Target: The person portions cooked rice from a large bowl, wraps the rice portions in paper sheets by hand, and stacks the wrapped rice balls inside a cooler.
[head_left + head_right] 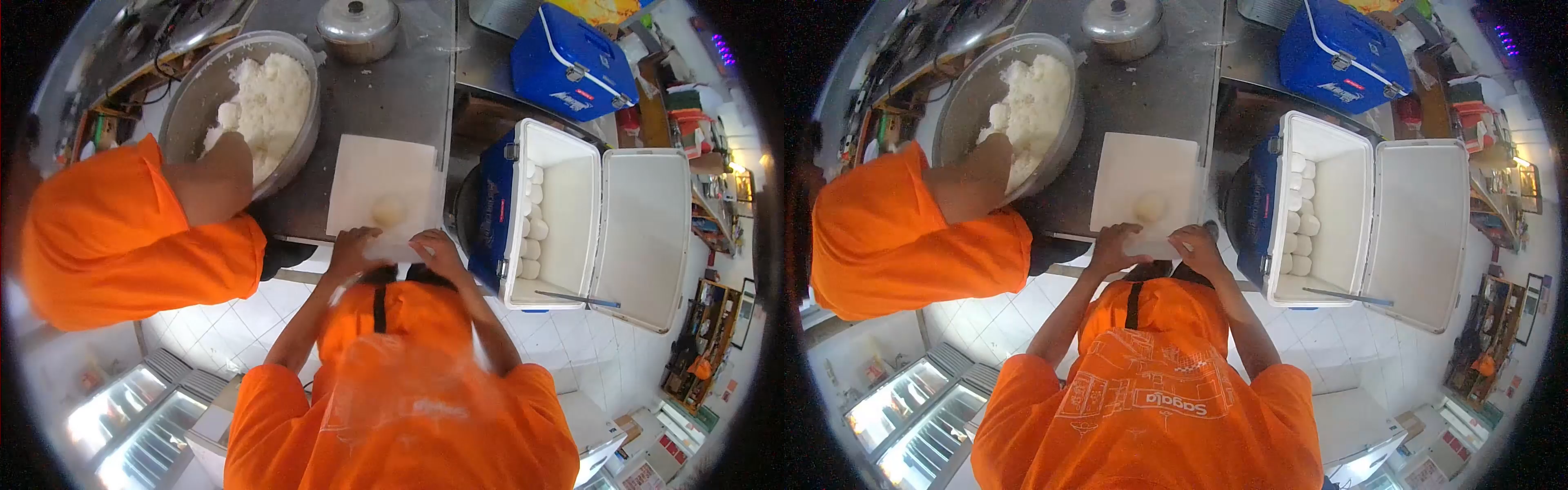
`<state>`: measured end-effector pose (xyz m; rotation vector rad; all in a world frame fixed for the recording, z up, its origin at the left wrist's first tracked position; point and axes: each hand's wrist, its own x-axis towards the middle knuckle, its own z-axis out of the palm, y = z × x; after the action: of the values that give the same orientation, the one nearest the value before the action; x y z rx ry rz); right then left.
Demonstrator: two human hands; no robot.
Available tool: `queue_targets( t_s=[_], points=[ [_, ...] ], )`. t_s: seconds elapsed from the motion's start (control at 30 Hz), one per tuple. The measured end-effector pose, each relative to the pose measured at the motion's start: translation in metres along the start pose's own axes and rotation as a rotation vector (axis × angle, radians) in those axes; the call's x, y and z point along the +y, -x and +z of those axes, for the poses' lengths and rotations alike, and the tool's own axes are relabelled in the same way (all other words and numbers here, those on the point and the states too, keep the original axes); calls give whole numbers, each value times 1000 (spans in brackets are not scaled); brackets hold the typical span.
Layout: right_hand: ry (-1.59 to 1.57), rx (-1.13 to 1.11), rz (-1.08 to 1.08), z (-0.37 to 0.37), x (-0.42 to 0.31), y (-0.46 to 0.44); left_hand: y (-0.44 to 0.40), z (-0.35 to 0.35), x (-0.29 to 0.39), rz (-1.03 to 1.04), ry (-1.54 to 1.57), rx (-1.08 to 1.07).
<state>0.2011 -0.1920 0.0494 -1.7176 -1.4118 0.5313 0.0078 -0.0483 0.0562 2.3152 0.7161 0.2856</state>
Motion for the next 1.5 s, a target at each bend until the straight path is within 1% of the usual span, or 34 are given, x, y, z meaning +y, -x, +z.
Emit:
queue_targets(
  t_s=[0.07, 0.1, 0.17, 0.2, 0.27, 0.3, 0.37, 0.4, 0.47, 0.5, 0.53, 0.57, 0.6, 0.63, 0.7, 0.77, 0.83, 0.87, 0.9, 0.97, 1.03, 1.07, 1.1, 1.13, 1.17, 1.23, 1.27, 1.3, 1.33, 1.37, 1.4, 1.43, 1.47, 1.5],
  points=[
    [-56, 13, 40, 1, 1, 5, 13, -3, -37, 103, -95, 27],
    [-51, 22, 43, 2, 2, 7, 15, -5, -53, 113, -93, 24],
    [-227, 127, 183, 4, 8, 7, 11, -9, -78, -65, 372, 138],
    [-225, 132, 183, 6, 14, 0, 3, -9, -84, -59, 373, 136],
    [-275, 300, 367, 10, 31, -25, -22, -11, -95, -420, 422, 176],
    [-276, 298, 370, 13, 45, -35, -34, -9, -98, -424, 423, 174],
    [93, -119, 742, 12, 74, -52, -59, -2, -96, -517, 383, 107],
    [95, -114, 736, 14, 80, -47, -61, 0, -89, -511, 383, 112],
    [-58, 327, 520, 15, 87, -33, -61, 3, -63, -423, 34, 354],
    [-58, 329, 515, 9, 92, -23, -57, 2, -41, -186, -149, 458],
    [-38, 131, 818, -1, 99, -12, -50, 3, -21, 53, -332, 555],
    [-31, 34, 971, 0, 113, 1, -38, 12, -15, 81, -51, 240],
    [-17, -80, 1117, 1, 128, 14, -31, 17, 5, 155, -139, 132],
    [-216, -326, 757, 16, 157, 32, -24, 24, 12, 155, -136, 128],
    [-386, -553, 369, 8, 155, 19, -27, 36, 19, 196, -221, 149],
    [-200, -241, 640, -13, 88, -34, -30, 36, 17, 195, -267, 151],
    [-498, -190, 845, -19, 90, -73, -35, 34, 14, 182, -266, 105],
    [-440, -174, 912, -34, 67, -101, -37, 33, 14, 187, -276, 107],
    [-447, -171, 904, -35, 80, -120, -37, 34, 15, 195, -273, 141],
    [200, -358, 502, -24, 123, -144, -37, 34, 14, 201, -271, 169],
    [246, -410, 210, 19, 142, -164, -46, 35, 11, 191, -303, 136],
    [342, -459, 136, 23, 98, -169, -50, 39, 4, 191, -302, 131],
    [438, -505, 61, 18, 52, -171, -57, 43, -8, 168, -319, 65],
    [437, -504, 63, 19, 50, -171, -65, 44, -16, 145, -337, 0],
    [508, -531, 76, 21, 48, -170, -71, 37, -12, 141, -336, -1],
    [585, -572, 77, 19, 42, -163, -84, 14, 8, 15, -295, 95],
    [585, -472, 76, 10, 35, -150, -90, 5, 16, 3, -291, 106],
    [580, -374, 82, 8, 26, -131, -93, -1, 23, 23, -340, 240],
    [597, -287, -20, 17, 17, -108, -91, -2, 27, 45, -386, 371],
    [616, -198, -125, 25, 11, -87, -90, 1, 26, 38, -378, 374],
    [619, -202, -120, 33, 6, -71, -86, 3, 21, 59, -403, 294],
    [599, -84, -117, 38, 3, -62, -85, 6, 13, 84, -431, 219],
    [575, 35, -119, 41, 4, -59, -86, 7, 4, 85, -431, 227],
    [573, 34, -118, 45, 6, -56, -80, 10, -10, 43, -400, 235]
  ],
)
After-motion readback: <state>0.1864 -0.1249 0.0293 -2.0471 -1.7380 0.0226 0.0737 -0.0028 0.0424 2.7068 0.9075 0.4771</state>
